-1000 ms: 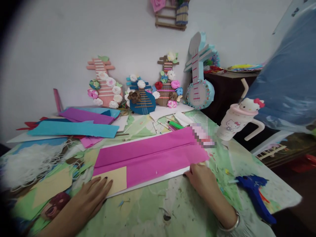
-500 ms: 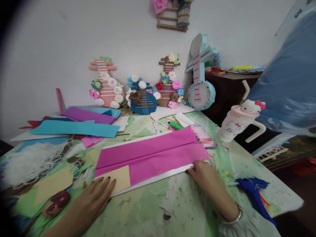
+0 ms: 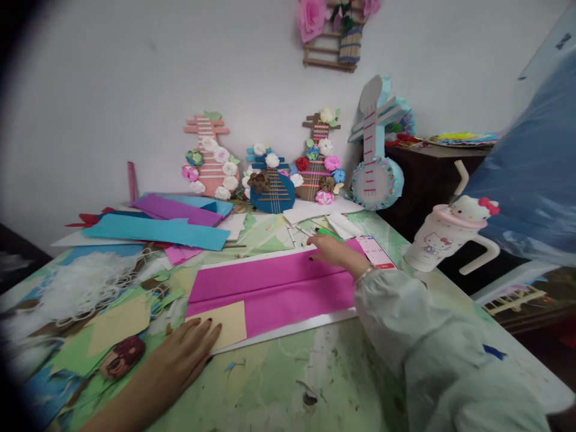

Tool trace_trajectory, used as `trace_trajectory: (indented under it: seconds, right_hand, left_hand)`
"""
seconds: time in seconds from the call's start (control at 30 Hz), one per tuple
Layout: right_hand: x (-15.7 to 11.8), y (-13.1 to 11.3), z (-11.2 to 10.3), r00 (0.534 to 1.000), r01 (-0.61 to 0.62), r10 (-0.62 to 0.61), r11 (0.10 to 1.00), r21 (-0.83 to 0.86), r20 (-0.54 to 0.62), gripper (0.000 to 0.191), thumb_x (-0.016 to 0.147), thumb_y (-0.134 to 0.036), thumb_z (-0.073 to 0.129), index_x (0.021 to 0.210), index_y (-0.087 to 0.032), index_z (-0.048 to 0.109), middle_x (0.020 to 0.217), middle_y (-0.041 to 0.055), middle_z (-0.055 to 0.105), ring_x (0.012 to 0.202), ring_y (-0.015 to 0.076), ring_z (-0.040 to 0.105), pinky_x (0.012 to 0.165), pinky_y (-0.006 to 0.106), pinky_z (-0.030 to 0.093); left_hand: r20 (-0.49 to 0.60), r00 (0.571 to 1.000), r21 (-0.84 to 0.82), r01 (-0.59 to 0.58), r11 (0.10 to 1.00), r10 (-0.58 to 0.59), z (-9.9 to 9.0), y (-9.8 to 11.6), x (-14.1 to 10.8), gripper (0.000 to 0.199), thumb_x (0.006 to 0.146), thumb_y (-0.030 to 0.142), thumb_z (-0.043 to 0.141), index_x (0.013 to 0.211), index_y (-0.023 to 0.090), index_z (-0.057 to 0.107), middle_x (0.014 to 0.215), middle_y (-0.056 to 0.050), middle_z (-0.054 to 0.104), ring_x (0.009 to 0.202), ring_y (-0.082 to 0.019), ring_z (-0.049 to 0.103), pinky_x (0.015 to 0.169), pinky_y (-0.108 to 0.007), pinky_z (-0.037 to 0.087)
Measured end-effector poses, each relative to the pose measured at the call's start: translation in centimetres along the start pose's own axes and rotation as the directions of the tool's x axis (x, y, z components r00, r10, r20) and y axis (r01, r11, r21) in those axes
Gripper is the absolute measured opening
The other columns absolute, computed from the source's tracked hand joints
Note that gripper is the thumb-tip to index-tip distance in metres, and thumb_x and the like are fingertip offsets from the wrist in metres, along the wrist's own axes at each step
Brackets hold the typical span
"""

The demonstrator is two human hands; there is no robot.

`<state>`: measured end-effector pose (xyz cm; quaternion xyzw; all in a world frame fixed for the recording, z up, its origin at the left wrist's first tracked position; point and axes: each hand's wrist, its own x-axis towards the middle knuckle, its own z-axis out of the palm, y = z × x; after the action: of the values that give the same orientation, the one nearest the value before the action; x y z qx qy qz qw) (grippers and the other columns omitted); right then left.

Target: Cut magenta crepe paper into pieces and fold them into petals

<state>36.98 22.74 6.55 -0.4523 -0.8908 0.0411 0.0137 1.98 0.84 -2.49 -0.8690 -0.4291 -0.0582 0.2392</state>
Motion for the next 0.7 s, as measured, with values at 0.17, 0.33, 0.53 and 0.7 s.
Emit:
trace_trajectory:
  seconds: [0.17,0.33,0.53,0.7]
  right_hand:
    - [6.2,1.1,2.2,0.966,0.031,-0.017,0.998,-0.049,0.257,0.037,0.077,-0.03,0.069,0.108,-0.012,0.06,0.109,0.0092,0.063,0.1,0.0214,0.059,0.088,0.038,0.045]
    - [8.6,1.5,3.0,0.908,-0.044,0.088,0.992,-0.114,0.409,0.032,0.09,-0.038,0.052,0.112,-0.015,0.056,0.108,0.007,0.06,0.093,0.0181,0.06,0.081,0.039,0.05]
    - [8.0,1.7,2.3,0.869,-0.065,0.124,0.988,-0.138,0.479,0.047,0.072,-0.048,0.068,0.104,-0.014,0.059,0.099,0.0083,0.062,0.088,0.0219,0.059,0.077,0.037,0.047]
    - [7.4,2.0,0.6,0.843,-0.058,0.099,0.994,-0.095,0.528,0.049,0.037,-0.044,0.083,0.075,-0.019,0.065,0.084,0.008,0.066,0.08,0.0285,0.062,0.07,0.036,0.046]
  left_hand:
    - [-0.018,0.992,-0.066,0.122,0.99,-0.123,0.5,0.7,-0.5,0.039,0.091,0.027,0.044,0.129,0.019,0.049,0.12,-0.01,0.058,0.114,-0.027,0.049,0.096,-0.042,0.039]
    - [-0.004,0.977,-0.129,0.213,0.969,-0.215,0.3,1.1,-0.5,0.039,0.088,0.028,0.05,0.127,0.021,0.051,0.121,-0.009,0.057,0.111,-0.028,0.049,0.095,-0.045,0.041]
    - [-0.019,0.968,-0.201,0.241,0.949,-0.25,-0.4,0.9,-0.3,0.036,0.088,0.034,0.053,0.123,0.024,0.054,0.117,-0.005,0.06,0.109,-0.027,0.05,0.094,-0.045,0.043]
    - [-0.015,0.971,-0.237,0.228,0.944,-0.238,-0.7,0.9,-0.4,0.037,0.087,0.034,0.053,0.123,0.024,0.054,0.116,-0.005,0.06,0.11,-0.028,0.049,0.093,-0.047,0.043]
